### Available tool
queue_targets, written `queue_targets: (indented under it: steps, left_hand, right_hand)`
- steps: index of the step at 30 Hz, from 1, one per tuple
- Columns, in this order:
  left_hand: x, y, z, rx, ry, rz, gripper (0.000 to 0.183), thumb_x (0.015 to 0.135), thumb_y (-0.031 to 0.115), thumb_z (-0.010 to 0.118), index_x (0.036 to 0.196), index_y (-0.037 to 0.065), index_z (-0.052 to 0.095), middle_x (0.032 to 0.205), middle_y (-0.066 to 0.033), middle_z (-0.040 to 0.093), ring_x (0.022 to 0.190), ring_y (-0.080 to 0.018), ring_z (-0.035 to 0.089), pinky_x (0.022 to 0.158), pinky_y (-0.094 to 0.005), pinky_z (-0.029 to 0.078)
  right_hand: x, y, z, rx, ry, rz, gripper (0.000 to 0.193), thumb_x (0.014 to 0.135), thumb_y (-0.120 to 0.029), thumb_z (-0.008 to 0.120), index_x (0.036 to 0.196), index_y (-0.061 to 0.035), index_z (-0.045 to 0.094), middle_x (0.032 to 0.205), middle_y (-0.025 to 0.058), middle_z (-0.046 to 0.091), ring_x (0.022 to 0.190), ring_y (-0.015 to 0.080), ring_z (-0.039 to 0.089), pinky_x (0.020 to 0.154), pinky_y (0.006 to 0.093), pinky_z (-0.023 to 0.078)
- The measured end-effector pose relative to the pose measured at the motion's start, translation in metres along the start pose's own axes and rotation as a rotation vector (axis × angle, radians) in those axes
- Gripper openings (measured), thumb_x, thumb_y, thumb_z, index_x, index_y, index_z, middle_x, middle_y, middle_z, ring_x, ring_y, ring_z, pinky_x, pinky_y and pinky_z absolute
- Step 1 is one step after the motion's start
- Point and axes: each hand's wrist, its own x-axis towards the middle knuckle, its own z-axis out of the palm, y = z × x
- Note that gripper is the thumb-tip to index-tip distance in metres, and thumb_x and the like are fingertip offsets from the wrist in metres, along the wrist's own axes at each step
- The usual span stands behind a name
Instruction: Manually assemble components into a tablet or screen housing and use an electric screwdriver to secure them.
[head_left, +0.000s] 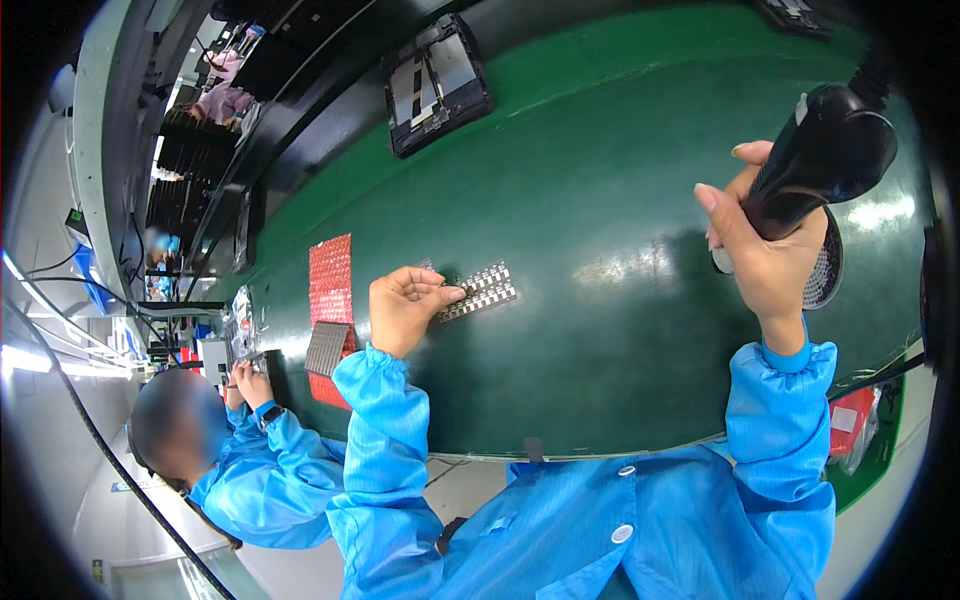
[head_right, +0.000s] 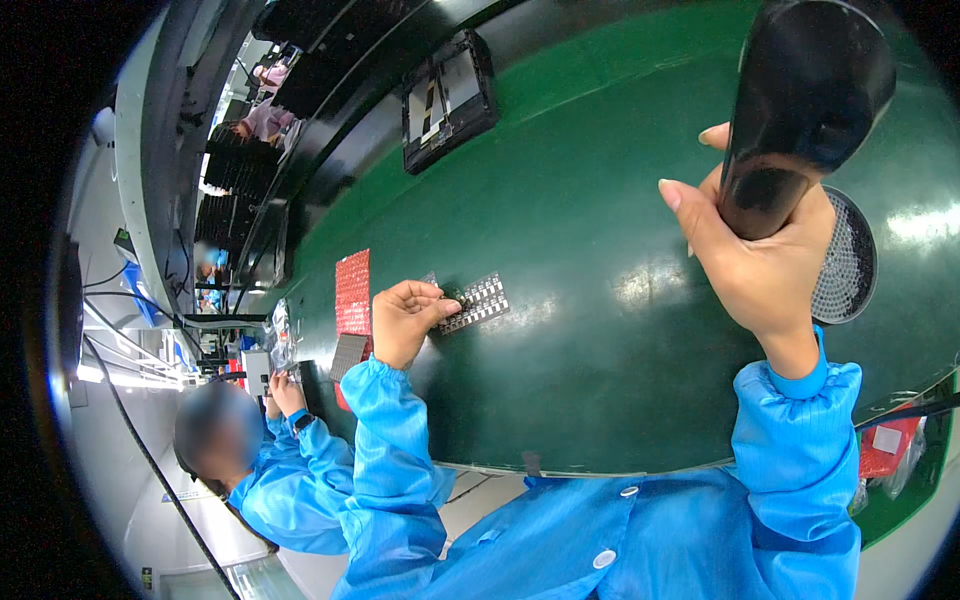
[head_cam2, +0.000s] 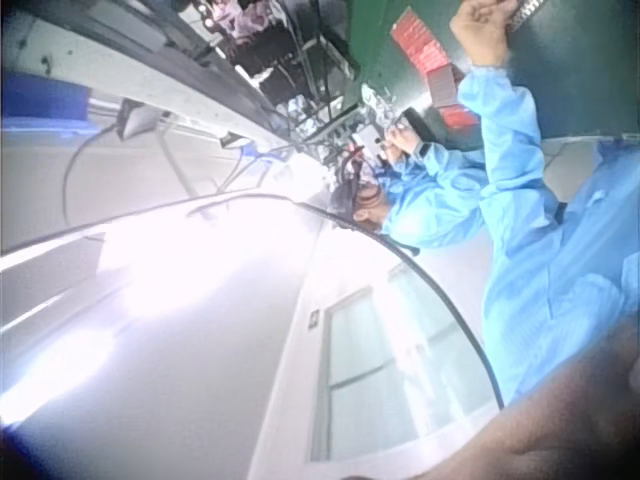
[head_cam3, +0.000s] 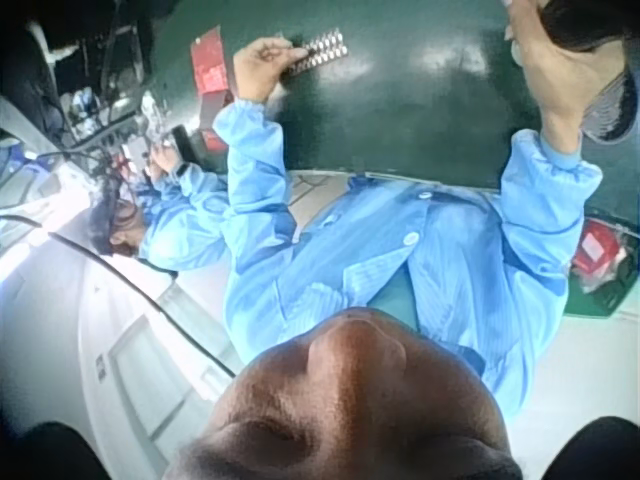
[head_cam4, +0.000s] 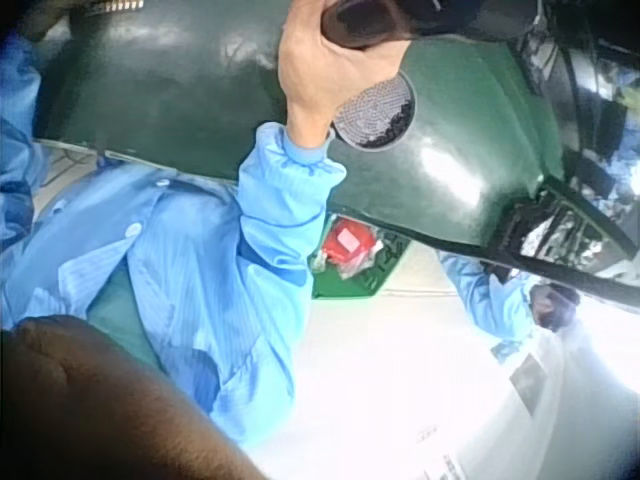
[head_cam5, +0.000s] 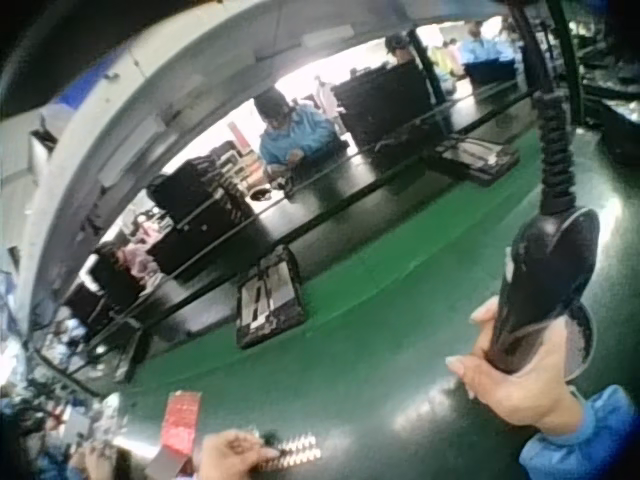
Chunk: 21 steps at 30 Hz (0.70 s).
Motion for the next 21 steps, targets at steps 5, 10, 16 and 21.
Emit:
queue_targets:
  steps: [5, 10, 16, 21]
  left_hand:
    - [-0.010, 0.004, -0.005, -0.006, 0.142, 0.095, 0.015, 0.076, -0.002, 0.073, 0.089, -0.005, 0.065, 0.080, -0.0088, 0.067, 0.073, -0.0116, 0.063, 0.068, -0.0226, 0.053]
    - [-0.024, 0.027, 0.012, -0.030, 0.213, 0.298, 0.010, 0.081, 0.007, 0.071, 0.088, 0.001, 0.068, 0.078, -0.0048, 0.067, 0.074, -0.0094, 0.061, 0.065, -0.0248, 0.049]
    - [0.004, 0.042, 0.089, -0.460, -0.076, 0.273, 0.011, 0.086, 0.001, 0.063, 0.096, -0.001, 0.058, 0.082, -0.0103, 0.066, 0.069, -0.0152, 0.066, 0.062, -0.0258, 0.054]
    - [0.013, 0.042, 0.143, -0.486, -0.164, 0.315, 0.013, 0.087, 0.001, 0.060, 0.100, -0.005, 0.060, 0.079, -0.0079, 0.064, 0.069, -0.0136, 0.067, 0.060, -0.0252, 0.053]
  right_hand:
    - [-0.001, -0.002, 0.000, 0.021, 0.006, 0.032, 0.035, 0.075, 0.005, 0.071, 0.106, 0.0018, 0.054, 0.061, -0.0019, 0.054, 0.051, 0.0046, 0.049, 0.048, 0.0189, 0.037]
    - [-0.004, -0.017, 0.002, -0.037, -0.002, 0.013, 0.036, 0.078, 0.003, 0.069, 0.111, -0.0012, 0.053, 0.061, -0.0015, 0.051, 0.050, 0.0059, 0.048, 0.046, 0.0197, 0.035]
    - [-0.002, 0.008, 0.003, -0.120, -0.053, 0.024, 0.035, 0.082, 0.002, 0.066, 0.112, -0.0015, 0.050, 0.067, -0.0003, 0.050, 0.052, 0.0066, 0.049, 0.049, 0.0191, 0.037]
    - [-0.011, 0.017, 0.011, -0.084, -0.052, 0.056, 0.035, 0.083, 0.003, 0.063, 0.114, 0.0009, 0.048, 0.068, 0.0011, 0.050, 0.054, 0.0078, 0.050, 0.052, 0.0204, 0.039]
